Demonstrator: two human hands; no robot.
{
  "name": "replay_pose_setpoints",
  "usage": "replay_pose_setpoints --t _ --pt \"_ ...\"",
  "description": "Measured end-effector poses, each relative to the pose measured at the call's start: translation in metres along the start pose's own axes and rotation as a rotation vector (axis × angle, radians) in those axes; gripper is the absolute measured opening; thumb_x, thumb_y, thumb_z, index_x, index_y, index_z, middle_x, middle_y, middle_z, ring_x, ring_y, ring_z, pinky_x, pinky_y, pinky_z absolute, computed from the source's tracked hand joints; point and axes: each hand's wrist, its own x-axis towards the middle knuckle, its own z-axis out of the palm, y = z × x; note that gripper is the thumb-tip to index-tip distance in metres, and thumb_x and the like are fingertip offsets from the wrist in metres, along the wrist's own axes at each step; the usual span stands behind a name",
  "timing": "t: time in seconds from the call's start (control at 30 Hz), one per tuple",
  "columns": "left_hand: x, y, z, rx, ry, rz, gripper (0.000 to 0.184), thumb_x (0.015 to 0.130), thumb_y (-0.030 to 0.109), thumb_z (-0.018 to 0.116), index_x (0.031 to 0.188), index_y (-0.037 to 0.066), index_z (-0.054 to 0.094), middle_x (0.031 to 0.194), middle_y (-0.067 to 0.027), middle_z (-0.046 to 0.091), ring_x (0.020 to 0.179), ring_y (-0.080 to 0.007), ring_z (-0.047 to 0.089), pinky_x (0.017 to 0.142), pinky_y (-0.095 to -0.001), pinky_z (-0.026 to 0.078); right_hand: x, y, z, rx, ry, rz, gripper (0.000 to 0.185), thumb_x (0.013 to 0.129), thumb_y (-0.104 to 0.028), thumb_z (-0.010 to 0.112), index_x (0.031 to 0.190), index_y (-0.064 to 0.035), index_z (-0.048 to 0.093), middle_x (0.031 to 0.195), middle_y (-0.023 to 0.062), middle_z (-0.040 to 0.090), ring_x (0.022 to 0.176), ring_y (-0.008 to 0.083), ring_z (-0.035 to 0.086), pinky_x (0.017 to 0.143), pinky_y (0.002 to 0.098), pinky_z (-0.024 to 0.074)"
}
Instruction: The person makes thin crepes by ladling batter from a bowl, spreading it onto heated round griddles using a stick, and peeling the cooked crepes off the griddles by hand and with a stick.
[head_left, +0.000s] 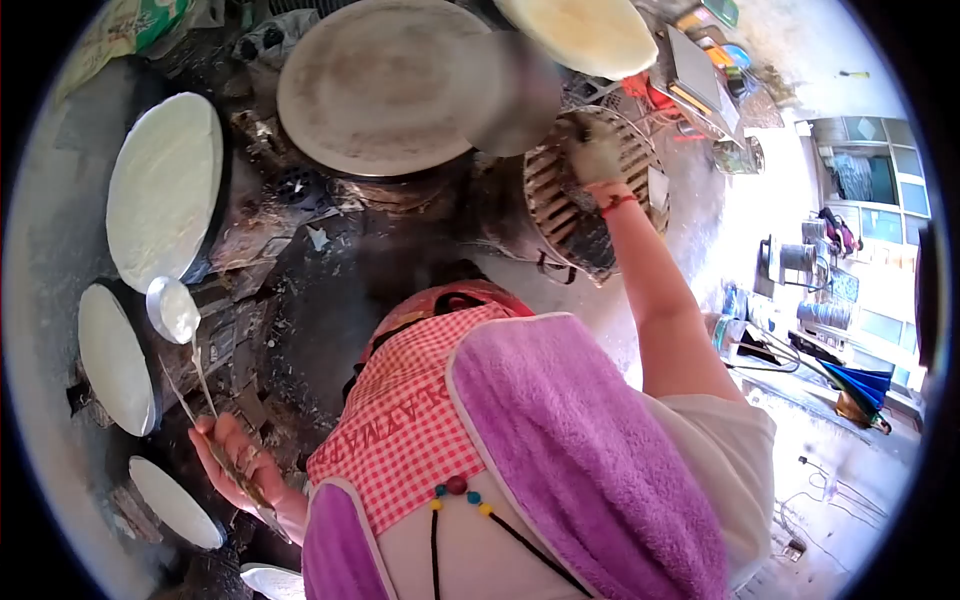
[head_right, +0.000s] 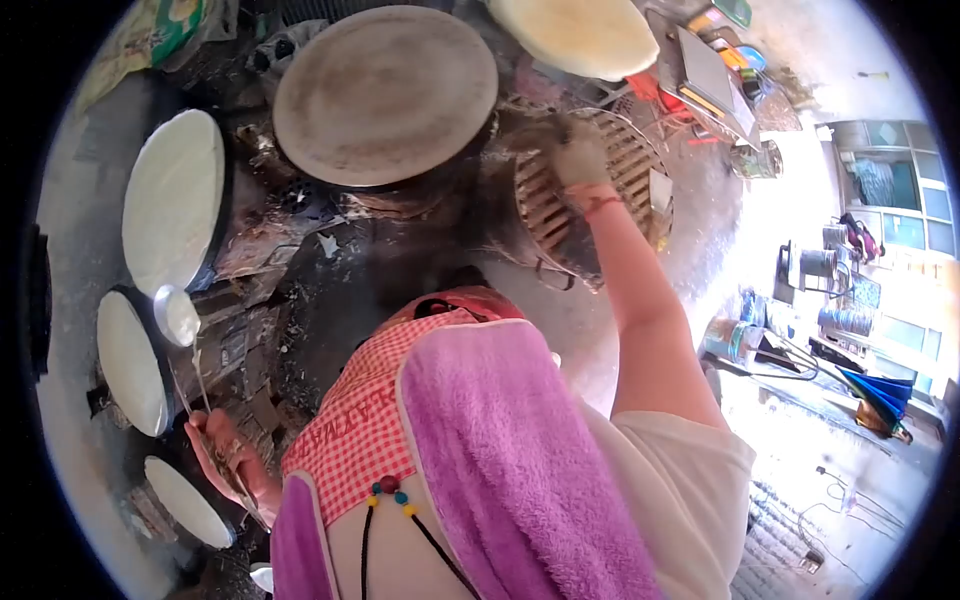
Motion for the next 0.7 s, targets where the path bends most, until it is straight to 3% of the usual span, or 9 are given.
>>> replay_pose_setpoints --t 0.03,0.1,0.2,0.23,0.33,0.37,0.43,0.6,0.7 --pt "-0.003 -0.014 0.002 0.008 0.008 -0.001 0.033 0.104 0.030 0.034 0.108 -0.001 0.045 0.078 -0.0021 0.035 0.049 -0.0054 0.031 0.038 -0.0217 0.027 -0.005 0.004 -0.027 0.210 -0.001 0.055 0.039 0.078 -0.032 0.064 0.112 -0.0117 0.065 0.105 0.0141 0.066 0.103 0.0359 0.060 0.092 0.0452 0.0445" --pt "-0.012 -0.042 0.004 -0.047 0.020 0.060 0.033 0.104 0.030 0.034 0.108 -0.001 0.046 0.077 -0.0017 0.034 0.049 -0.0056 0.031 0.040 -0.0233 0.026 -0.005 0.090 -0.021 0.022 0.078 0.126 0.048 0.078 -0.040 0.066 0.119 -0.0147 0.062 0.119 0.0124 0.062 0.116 0.0337 0.053 0.102 0.0458 0.0354" --pt "-0.024 -0.074 0.000 -0.066 0.035 0.065 0.032 0.103 0.028 0.037 0.108 -0.002 0.047 0.077 -0.0016 0.035 0.048 -0.0051 0.033 0.039 -0.0214 0.028 -0.037 0.072 -0.047 -0.394 -0.120 -0.225 0.067 0.074 -0.046 0.070 0.131 -0.0142 0.054 0.129 0.0138 0.057 0.128 0.0337 0.043 0.109 0.0479 0.0250" --pt "-0.031 -0.085 0.000 -0.078 0.037 0.108 0.033 0.103 0.028 0.037 0.108 -0.002 0.048 0.077 -0.0015 0.035 0.048 -0.0046 0.035 0.039 -0.0199 0.028 -0.037 0.058 -0.052 -0.291 -0.248 -0.130 0.065 0.076 -0.028 0.073 0.135 -0.0112 0.051 0.145 0.0193 0.038 0.135 0.0353 0.032 0.111 0.0398 0.0276" --pt "-0.051 -0.123 0.005 -0.110 0.070 0.237 0.033 0.102 0.029 0.038 0.109 -0.002 0.050 0.079 -0.0019 0.038 0.046 -0.0027 0.037 0.033 -0.0161 0.030 -0.045 -0.017 -0.039 0.339 -0.435 0.090 0.060 0.077 -0.024 0.072 0.131 -0.0062 0.054 0.131 0.0158 0.054 0.121 0.0263 0.049 0.100 0.0366 0.0397" --pt "-0.058 -0.132 0.006 -0.237 0.029 0.245 0.034 0.102 0.029 0.038 0.111 -0.001 0.051 0.079 -0.0022 0.039 0.045 -0.0022 0.037 0.032 -0.0155 0.031 -0.049 -0.043 -0.024 0.316 -0.467 -0.104 0.054 0.083 -0.025 0.068 0.131 -0.0054 0.053 0.129 0.0134 0.056 0.112 0.0214 0.054 0.090 0.0328 0.0451" --pt "-0.086 -0.146 -0.009 -0.235 0.024 0.355 0.034 0.102 0.030 0.040 0.114 0.001 0.054 0.078 -0.0027 0.041 0.042 -0.0028 0.034 0.031 -0.0161 0.035 -0.068 -0.142 -0.007 0.254 -0.770 0.126 0.048 0.090 -0.022 0.060 0.132 -0.0013 0.049 0.127 0.0152 0.056 0.102 0.0251 0.059 0.082 0.0304 0.0478" --pt "-0.166 -0.166 -0.036 -0.217 0.022 0.591 0.038 0.100 0.033 0.044 0.121 0.002 0.053 0.068 -0.0012 0.040 0.040 -0.0023 0.028 0.032 -0.0149 0.029 -0.159 -0.259 0.061 1.170 -1.820 -0.254 0.054 0.098 -0.029 0.047 0.133 0.0118 0.037 0.131 0.0162 0.050 0.104 0.0218 0.061 0.087 0.0323 0.0512" --pt "-0.240 -0.183 -0.064 -0.022 0.168 0.753 0.042 0.100 0.036 0.046 0.133 0.011 0.047 0.067 0.0029 0.039 0.042 -0.0019 0.027 0.036 -0.0174 0.023 -0.248 -0.320 0.087 0.791 -2.516 0.126 0.049 0.100 -0.027 0.042 0.132 0.0104 0.040 0.129 0.0149 0.052 0.107 0.0214 0.060 0.091 0.0323 0.0505"
